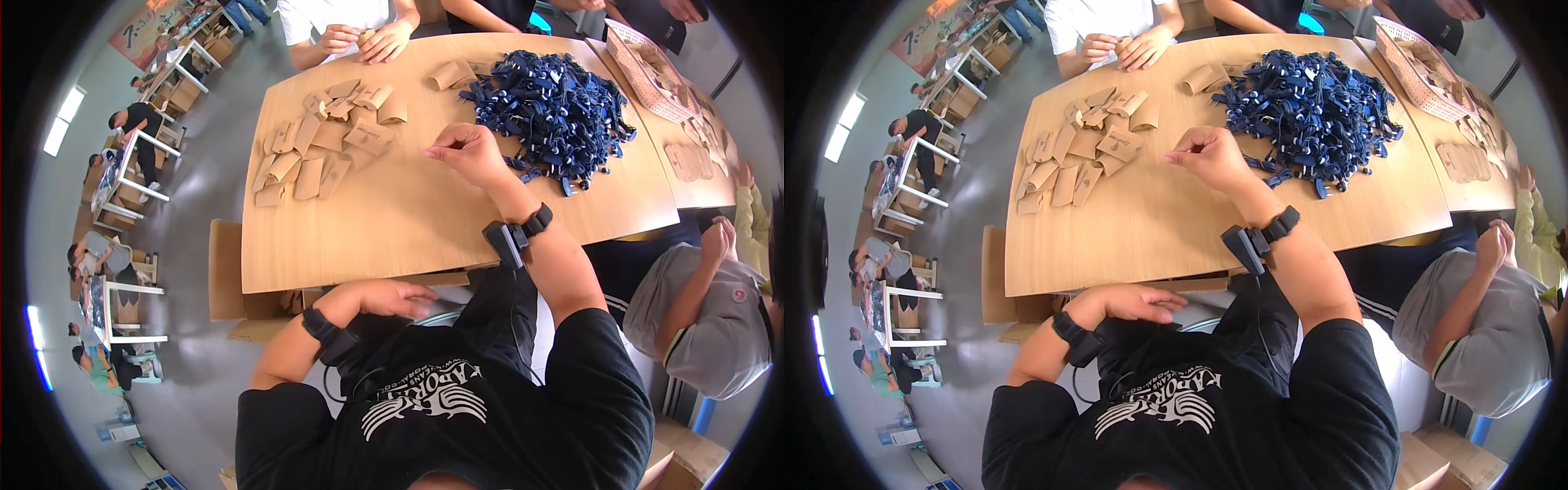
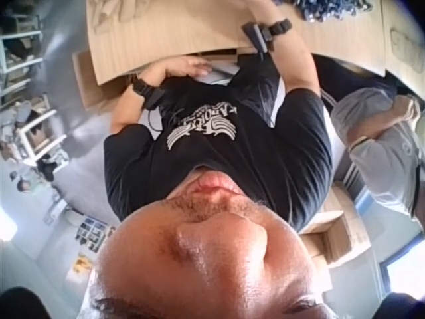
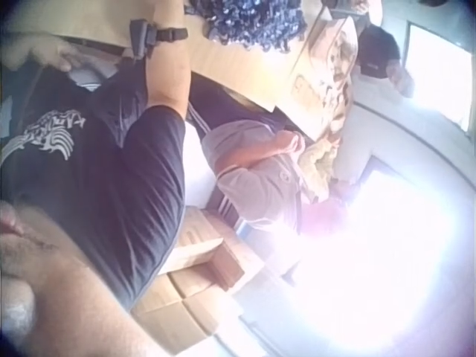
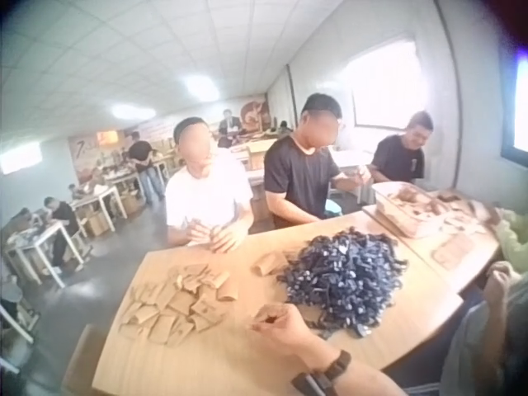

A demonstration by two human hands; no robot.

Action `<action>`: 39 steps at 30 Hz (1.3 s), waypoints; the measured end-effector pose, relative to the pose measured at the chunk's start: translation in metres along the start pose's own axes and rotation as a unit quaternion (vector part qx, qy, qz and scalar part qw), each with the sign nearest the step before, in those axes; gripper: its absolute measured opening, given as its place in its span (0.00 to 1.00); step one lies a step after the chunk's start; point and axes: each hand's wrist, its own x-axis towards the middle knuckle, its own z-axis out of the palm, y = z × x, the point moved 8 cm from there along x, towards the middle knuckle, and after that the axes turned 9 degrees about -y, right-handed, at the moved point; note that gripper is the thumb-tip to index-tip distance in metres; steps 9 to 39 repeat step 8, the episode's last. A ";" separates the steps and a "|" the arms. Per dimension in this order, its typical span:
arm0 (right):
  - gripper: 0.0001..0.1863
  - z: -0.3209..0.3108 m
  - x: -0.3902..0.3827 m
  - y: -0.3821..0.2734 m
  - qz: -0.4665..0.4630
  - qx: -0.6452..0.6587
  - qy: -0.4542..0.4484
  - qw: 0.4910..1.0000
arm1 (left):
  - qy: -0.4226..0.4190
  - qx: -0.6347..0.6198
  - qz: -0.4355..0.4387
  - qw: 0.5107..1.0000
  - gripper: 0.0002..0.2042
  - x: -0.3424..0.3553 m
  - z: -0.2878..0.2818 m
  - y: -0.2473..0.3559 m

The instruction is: Packaging small blue plastic components into brown cardboard envelopes.

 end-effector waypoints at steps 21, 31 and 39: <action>0.21 -0.024 -0.001 -0.017 0.052 -0.511 0.055 0.857 | 0.100 -0.050 0.132 0.985 0.28 -0.078 -0.067 0.083; 0.21 -0.024 -0.001 -0.017 0.052 -0.511 0.055 0.857 | 0.100 -0.050 0.132 0.985 0.28 -0.078 -0.067 0.083; 0.21 -0.024 -0.001 -0.017 0.052 -0.511 0.055 0.857 | 0.100 -0.050 0.132 0.985 0.28 -0.078 -0.067 0.083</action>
